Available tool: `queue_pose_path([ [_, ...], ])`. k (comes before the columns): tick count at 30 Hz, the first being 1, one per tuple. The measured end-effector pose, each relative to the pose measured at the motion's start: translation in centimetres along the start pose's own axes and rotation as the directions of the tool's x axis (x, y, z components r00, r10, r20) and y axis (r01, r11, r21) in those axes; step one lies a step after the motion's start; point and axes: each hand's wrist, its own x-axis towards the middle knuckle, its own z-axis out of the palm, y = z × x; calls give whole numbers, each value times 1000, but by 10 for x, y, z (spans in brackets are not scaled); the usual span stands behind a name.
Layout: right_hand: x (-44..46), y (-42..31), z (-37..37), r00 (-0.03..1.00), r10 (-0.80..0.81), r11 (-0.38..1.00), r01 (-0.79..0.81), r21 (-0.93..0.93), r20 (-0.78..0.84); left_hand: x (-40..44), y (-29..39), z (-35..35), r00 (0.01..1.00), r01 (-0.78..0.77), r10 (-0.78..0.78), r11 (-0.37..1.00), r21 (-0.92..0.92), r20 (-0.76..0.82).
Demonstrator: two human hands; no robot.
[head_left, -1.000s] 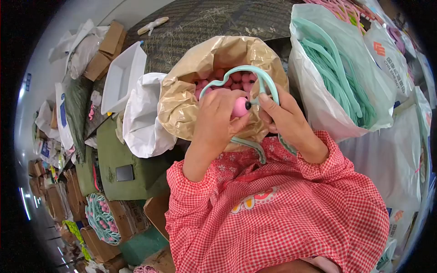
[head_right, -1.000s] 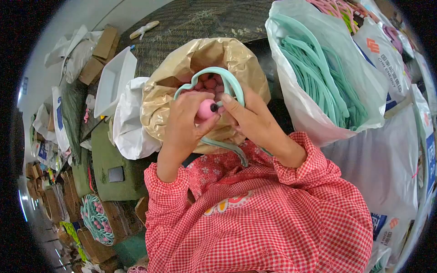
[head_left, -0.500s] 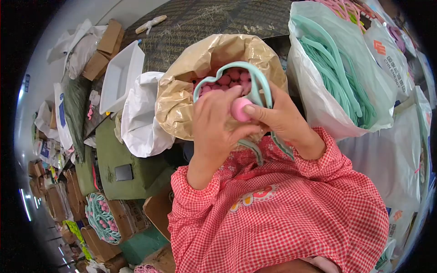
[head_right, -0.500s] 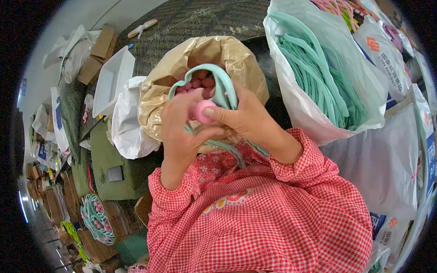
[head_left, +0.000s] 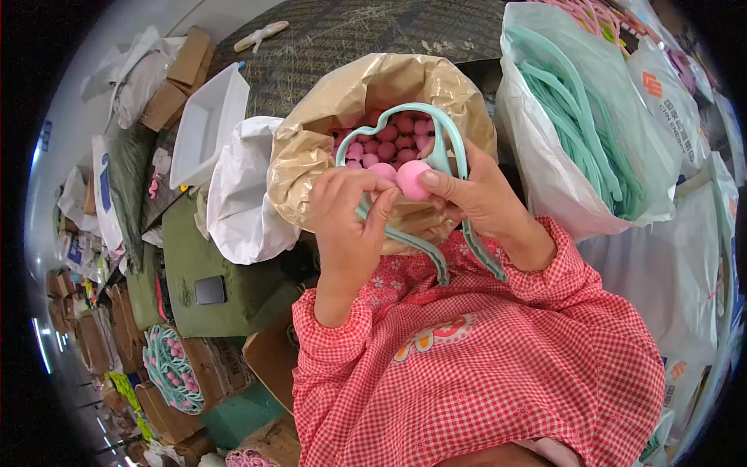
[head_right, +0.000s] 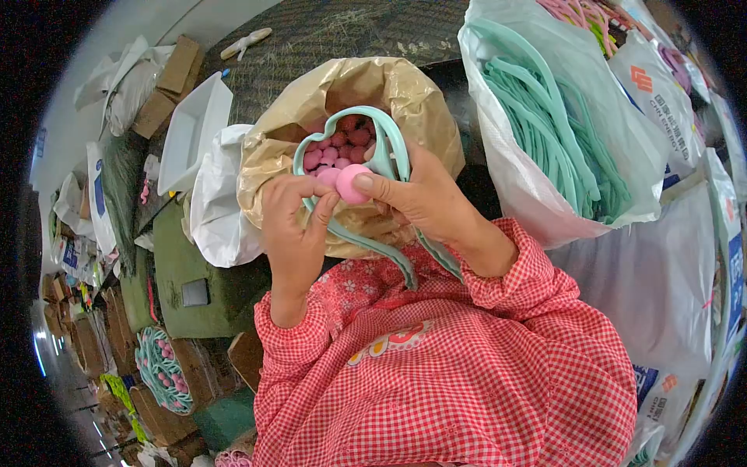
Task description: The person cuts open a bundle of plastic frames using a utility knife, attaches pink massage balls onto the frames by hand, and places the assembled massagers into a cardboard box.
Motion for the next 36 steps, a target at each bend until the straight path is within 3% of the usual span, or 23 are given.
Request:
queue_pose_path([
  [2, 1, 8, 1, 1000, 1, 1000, -2, 28, 13, -5, 5, -2, 1000, -3, 3, 999, 33, 23],
  [4, 6, 15, 5, 964, -257, 958, 244, -147, -74, -11, 24, -14, 958, 25, 33, 980, -197, 285],
  [5, 6, 11, 3, 962, -260, 958, 247, -147, -78, -11, 31, -18, 957, 22, 37, 980, -199, 288],
  [7, 2, 3, -3, 1000, -2, 997, 1, -71, -16, -11, 45, -25, 881, -177, 325, 901, -397, 343],
  [8, 0, 4, -1, 1000, 3, 997, -4, -76, -12, -1, 49, -23, 942, -216, 268, 946, -242, 203],
  [9, -2, 6, 6, 999, -52, 994, 53, -94, 9, 3, 47, -21, 943, -216, 265, 947, -238, 200],
  [10, -3, 7, 11, 994, -108, 988, 111, -110, 31, 6, 45, -20, 973, -145, 133, 988, 50, 190],
  [11, -3, 9, 13, 993, -108, 988, 111, -109, 36, 8, 43, -18, 990, -53, 6, 943, 330, 142],
  [12, -3, 13, 15, 974, -216, 953, 226, -200, 73, 8, 36, -18, 974, -111, 34, 933, 341, 224],
  [14, -2, 17, 21, 916, -386, 851, 400, -340, 112, 6, 29, -17, 959, -121, 23, 935, 334, 284],
  [15, -4, 14, 20, 915, -389, 850, 402, -341, 111, 6, 27, -17, 938, -130, 11, 938, 322, 348],
  [17, -12, 5, 16, 992, -95, 980, 107, -166, 78, 11, 19, -19, 922, -118, 12, 960, 253, 386],
  [18, -13, 3, 14, 993, -94, 980, 106, -168, 76, 14, 15, -19, 906, -100, 13, 978, 185, 423],
  [20, -15, 1, 12, 995, -87, 888, 98, -450, 45, 17, 3, -14, 912, -70, 28, 994, 88, 409],
  [21, -15, 2, 11, 995, -89, 888, 100, -450, 45, 17, -2, -11, 921, -44, 43, 999, -7, 386],
  [23, -14, 5, 8, 962, -270, 854, 223, -469, -35, 13, -4, -3, 913, -11, 17, 1000, -16, 408],
  [26, -17, 9, 8, 942, -335, 850, 293, -439, -21, 10, -1, 2, 889, 113, -71, 991, -66, 452],
  [27, -18, 9, 7, 943, -332, 851, 287, -440, -27, 10, 0, 3, 874, 190, -121, 976, -102, 470],
  [29, -19, 7, 6, 929, -371, 792, 325, -517, 15, 8, -5, 8, 869, 188, -111, 975, -115, 482],
  [34, -17, 8, 9, 943, -333, 800, 288, -526, 11, 8, -7, 5, 857, 197, -129, 976, -87, 499],
  [36, -15, 10, 12, 941, -339, 808, 293, -511, 3, 9, -8, 3, 812, 313, -153, 928, -200, 564],
])
